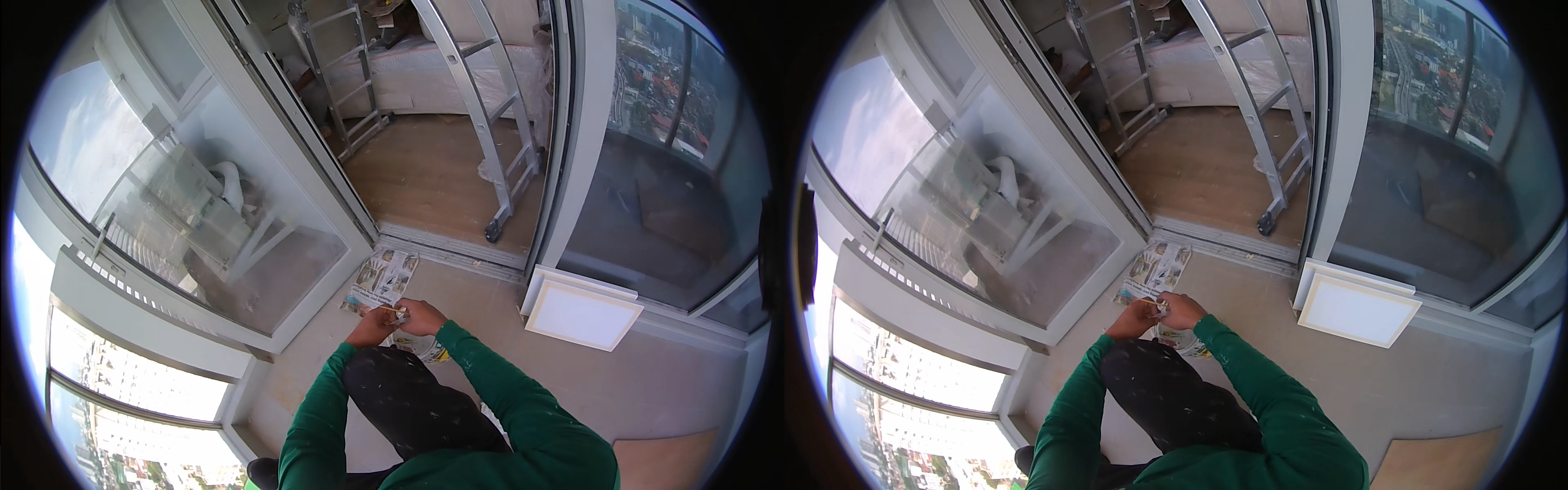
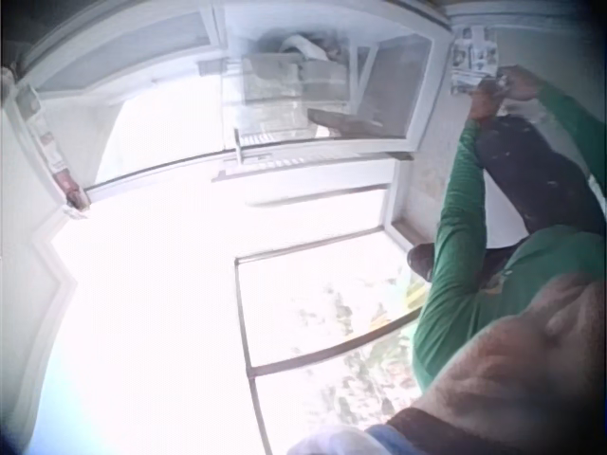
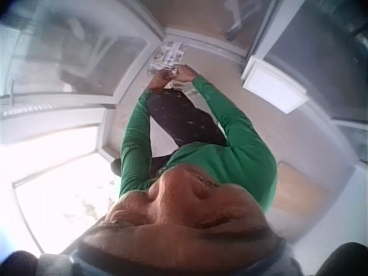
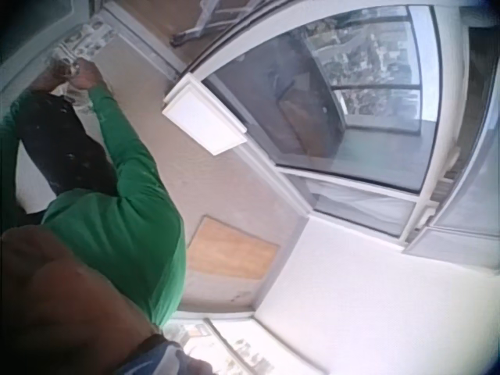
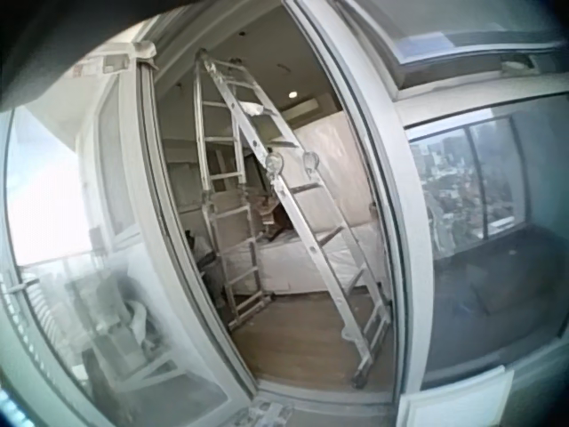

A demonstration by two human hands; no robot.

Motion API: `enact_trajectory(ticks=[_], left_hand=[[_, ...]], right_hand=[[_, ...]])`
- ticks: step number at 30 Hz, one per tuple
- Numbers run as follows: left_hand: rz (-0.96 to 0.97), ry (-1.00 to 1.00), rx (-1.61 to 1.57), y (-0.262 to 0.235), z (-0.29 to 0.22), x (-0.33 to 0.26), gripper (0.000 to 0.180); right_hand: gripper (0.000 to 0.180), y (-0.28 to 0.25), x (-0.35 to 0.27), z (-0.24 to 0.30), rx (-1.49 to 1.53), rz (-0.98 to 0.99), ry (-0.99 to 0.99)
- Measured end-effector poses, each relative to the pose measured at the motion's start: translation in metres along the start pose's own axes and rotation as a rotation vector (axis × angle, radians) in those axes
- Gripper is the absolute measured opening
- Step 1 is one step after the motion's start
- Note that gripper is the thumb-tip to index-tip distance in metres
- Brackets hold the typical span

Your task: The person paints the edges of white panels using a paintbrush, dipping the brush into a bucket of paint and placing the panels on the floor.

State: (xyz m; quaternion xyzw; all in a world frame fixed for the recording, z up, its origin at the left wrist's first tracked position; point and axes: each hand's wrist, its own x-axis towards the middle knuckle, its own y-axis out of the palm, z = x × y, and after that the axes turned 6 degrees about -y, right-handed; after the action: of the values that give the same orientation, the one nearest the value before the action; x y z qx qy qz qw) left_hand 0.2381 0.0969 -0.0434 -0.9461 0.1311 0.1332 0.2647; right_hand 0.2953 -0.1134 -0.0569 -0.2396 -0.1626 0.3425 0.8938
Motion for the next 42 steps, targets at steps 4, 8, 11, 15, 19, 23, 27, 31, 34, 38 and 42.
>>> enact_trajectory(ticks=[4, 8, 11, 15, 19, 23, 27, 31, 34, 38, 42], left_hand=[[0.003, -0.063, -0.063, -0.004, -0.02, -0.01, 0.034], [-0.154, -0.149, -0.268, -0.03, 0.005, -0.078, 0.043], [-0.198, -0.253, -0.394, -0.03, 0.035, -0.155, 0.039], [-0.257, -0.462, -0.407, -0.015, 0.062, -0.221, 0.036], [-0.536, -0.543, -0.418, 0.008, 0.012, -0.294, 0.036], [-0.347, -0.534, -0.374, 0.008, 0.021, -0.343, 0.032], [0.307, -0.741, -0.555, 0.071, -0.026, -0.348, 0.028], [0.159, -0.64, -0.389, 0.154, 0.012, -0.36, 0.033], [0.059, -0.527, -0.015, 0.164, -0.021, -0.359, 0.035], [-0.032, -0.461, 0.032, 0.173, -0.051, -0.361, 0.036], [-0.148, -0.441, -0.042, 0.188, -0.076, -0.35, 0.032]], right_hand=[[0.05, -0.023, -0.03, -0.02, -0.001, -0.115, 0.092], [0.048, -0.033, -0.09, -0.058, 0.087, -0.281, 0.163], [0.049, -0.035, -0.134, -0.069, 0.124, -0.364, 0.188], [0.045, -0.043, -0.18, -0.1, 0.034, -0.458, 0.206], [0.035, -0.073, -0.206, -0.101, 0.009, -0.489, 0.333], [0.029, -0.111, -0.25, -0.113, -0.129, -0.636, 0.457], [0.023, -0.12, -0.289, -0.116, -0.221, -0.647, 0.604], [0.024, -0.119, -0.306, -0.11, -0.251, -0.646, 0.665], [0.023, -0.119, -0.305, -0.123, -0.33, -0.598, 0.646], [0.027, -0.123, -0.278, -0.112, -0.399, -0.592, 0.549], [0.027, -0.117, -0.245, -0.07, -0.203, -0.493, 0.56]])
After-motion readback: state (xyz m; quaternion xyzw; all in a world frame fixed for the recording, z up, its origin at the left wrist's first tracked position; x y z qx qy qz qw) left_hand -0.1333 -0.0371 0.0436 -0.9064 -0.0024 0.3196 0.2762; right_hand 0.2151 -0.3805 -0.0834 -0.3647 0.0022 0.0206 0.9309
